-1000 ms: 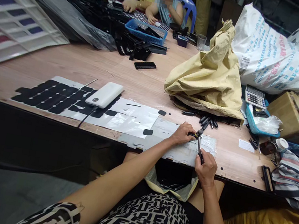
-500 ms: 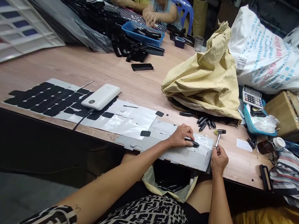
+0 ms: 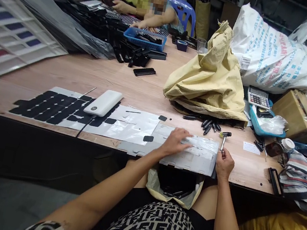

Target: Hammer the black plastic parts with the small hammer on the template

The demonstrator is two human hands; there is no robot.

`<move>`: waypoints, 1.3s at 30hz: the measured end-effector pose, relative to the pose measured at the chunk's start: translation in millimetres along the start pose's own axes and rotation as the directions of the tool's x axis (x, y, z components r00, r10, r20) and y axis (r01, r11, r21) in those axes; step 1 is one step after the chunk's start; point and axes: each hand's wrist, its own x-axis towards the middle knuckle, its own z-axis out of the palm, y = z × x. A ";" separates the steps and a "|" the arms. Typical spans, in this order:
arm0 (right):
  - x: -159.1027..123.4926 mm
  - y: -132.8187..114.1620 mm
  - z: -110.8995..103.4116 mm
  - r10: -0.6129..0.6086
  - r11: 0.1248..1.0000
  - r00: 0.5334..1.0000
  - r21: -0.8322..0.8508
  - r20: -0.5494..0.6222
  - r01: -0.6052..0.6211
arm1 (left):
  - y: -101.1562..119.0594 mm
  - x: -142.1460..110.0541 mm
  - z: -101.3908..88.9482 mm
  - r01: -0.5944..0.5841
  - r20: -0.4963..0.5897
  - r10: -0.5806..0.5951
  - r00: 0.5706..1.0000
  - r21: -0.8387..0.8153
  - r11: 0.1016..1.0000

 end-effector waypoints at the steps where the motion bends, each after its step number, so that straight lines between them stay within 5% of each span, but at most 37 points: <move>1: -0.1 0.1 0.0 -0.004 1.000 1.000 0.004 0.003 0.004 | -7.2 19.0 -1.8 0.089 -0.088 -0.086 0.992 0.025 0.996; 4: -0.6 0.4 0.1 -0.005 1.000 1.000 0.013 0.011 0.005 | -28.0 67.8 -3.2 0.292 -0.255 -0.261 0.931 0.090 0.952; 8: -1.6 1.5 0.2 -0.011 1.000 1.000 0.012 0.011 0.011 | -44.4 94.0 4.3 0.385 -0.236 -0.344 0.909 0.158 0.909; 15: -1.5 0.5 0.8 -0.013 1.000 1.000 0.012 -0.002 0.013 | -45.7 69.0 9.7 0.353 -0.211 -0.320 0.924 0.138 0.926; 23: -0.8 2.1 0.7 0.000 1.000 1.000 0.024 0.006 0.000 | -6.4 29.6 30.7 0.043 0.007 -0.043 0.999 0.026 0.999; 32: 0.8 6.9 0.0 -0.016 0.998 0.999 0.055 0.031 0.014 | -9.1 26.2 41.1 0.008 0.016 -0.008 1.000 0.010 1.000; 39: -25.0 -11.2 -10.9 -0.268 0.962 0.959 -0.019 0.094 0.271 | -7.7 28.2 38.1 0.030 0.028 -0.029 0.999 -0.013 0.999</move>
